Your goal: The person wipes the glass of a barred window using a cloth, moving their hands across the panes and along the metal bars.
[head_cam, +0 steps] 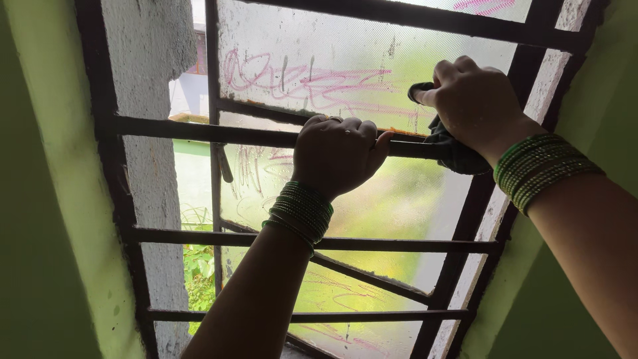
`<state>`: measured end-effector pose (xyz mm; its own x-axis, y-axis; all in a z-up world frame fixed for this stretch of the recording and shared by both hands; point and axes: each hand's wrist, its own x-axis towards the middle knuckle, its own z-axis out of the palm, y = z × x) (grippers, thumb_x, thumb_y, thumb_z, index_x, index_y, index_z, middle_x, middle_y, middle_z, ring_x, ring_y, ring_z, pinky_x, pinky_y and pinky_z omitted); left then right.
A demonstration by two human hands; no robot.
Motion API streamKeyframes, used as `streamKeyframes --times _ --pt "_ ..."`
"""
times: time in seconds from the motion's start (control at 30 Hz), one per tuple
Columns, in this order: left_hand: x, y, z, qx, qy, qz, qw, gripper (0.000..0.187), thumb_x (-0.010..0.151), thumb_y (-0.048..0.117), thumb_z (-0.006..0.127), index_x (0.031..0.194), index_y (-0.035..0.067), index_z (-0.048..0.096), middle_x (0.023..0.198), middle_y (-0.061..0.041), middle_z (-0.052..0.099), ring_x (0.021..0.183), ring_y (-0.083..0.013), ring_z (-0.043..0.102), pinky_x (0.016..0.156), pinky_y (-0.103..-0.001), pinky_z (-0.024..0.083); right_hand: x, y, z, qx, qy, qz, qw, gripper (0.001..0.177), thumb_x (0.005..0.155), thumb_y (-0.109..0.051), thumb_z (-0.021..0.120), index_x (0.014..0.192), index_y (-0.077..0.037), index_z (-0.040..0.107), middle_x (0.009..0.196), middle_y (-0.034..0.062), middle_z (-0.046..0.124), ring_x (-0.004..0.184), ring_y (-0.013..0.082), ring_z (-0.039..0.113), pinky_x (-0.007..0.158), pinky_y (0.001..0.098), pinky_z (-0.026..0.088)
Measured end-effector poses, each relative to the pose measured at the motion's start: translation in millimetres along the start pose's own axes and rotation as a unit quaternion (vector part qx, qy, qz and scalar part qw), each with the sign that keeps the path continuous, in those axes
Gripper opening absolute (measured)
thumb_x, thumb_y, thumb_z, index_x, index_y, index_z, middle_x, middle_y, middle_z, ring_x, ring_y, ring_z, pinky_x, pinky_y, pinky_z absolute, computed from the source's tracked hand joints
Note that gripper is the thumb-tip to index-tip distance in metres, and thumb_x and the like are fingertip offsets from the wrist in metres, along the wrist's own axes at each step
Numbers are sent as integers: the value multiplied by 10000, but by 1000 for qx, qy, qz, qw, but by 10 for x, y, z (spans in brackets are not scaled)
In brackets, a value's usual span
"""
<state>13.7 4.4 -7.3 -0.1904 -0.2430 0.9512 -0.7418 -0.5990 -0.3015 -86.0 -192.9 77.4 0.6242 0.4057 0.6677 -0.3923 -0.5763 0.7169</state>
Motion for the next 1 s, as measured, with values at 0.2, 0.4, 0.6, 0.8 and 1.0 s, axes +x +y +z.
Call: streamKeyframes --times 0.2,0.4,0.6,0.8,1.0 --pt "2 5 6 21 -6 2 1000 467 1022 466 547 679 170 655 553 23 623 428 -145 582 550 -367 518 -297 148 -205 28 -101 4 994 300 888 -231 684 1155 -328 778 1138 3 688 1122 193 664 923 359 594" --pt "4 1 28 20 -14 2 1000 488 1034 470 537 665 170 646 544 27 614 415 -135 569 541 -357 518 -319 263 -226 65 -122 51 989 171 940 -196 675 1025 -233 819 1092 5 706 1111 191 679 923 365 597" --pt "7 -12 29 20 -11 5 1000 489 1036 471 536 670 167 647 542 26 612 412 -138 566 539 -355 521 -461 462 -45 157 84 103 979 195 1023 -22 647 1084 -120 804 1092 82 712 1032 238 685 931 377 588" --pt "-5 -5 38 30 -2 9 1000 485 1033 474 534 674 169 650 548 26 616 427 -141 580 560 -358 531 -886 496 -336 269 158 127 941 248 917 157 612 1059 8 751 1057 147 719 939 283 707 831 379 590" --pt "1 -11 31 22 -3 7 1000 484 1035 468 534 671 171 651 558 16 624 445 -156 597 567 -367 533 -1328 570 -407 397 203 200 873 218 1115 149 528 1137 15 699 1106 135 692 952 169 687 861 275 576"
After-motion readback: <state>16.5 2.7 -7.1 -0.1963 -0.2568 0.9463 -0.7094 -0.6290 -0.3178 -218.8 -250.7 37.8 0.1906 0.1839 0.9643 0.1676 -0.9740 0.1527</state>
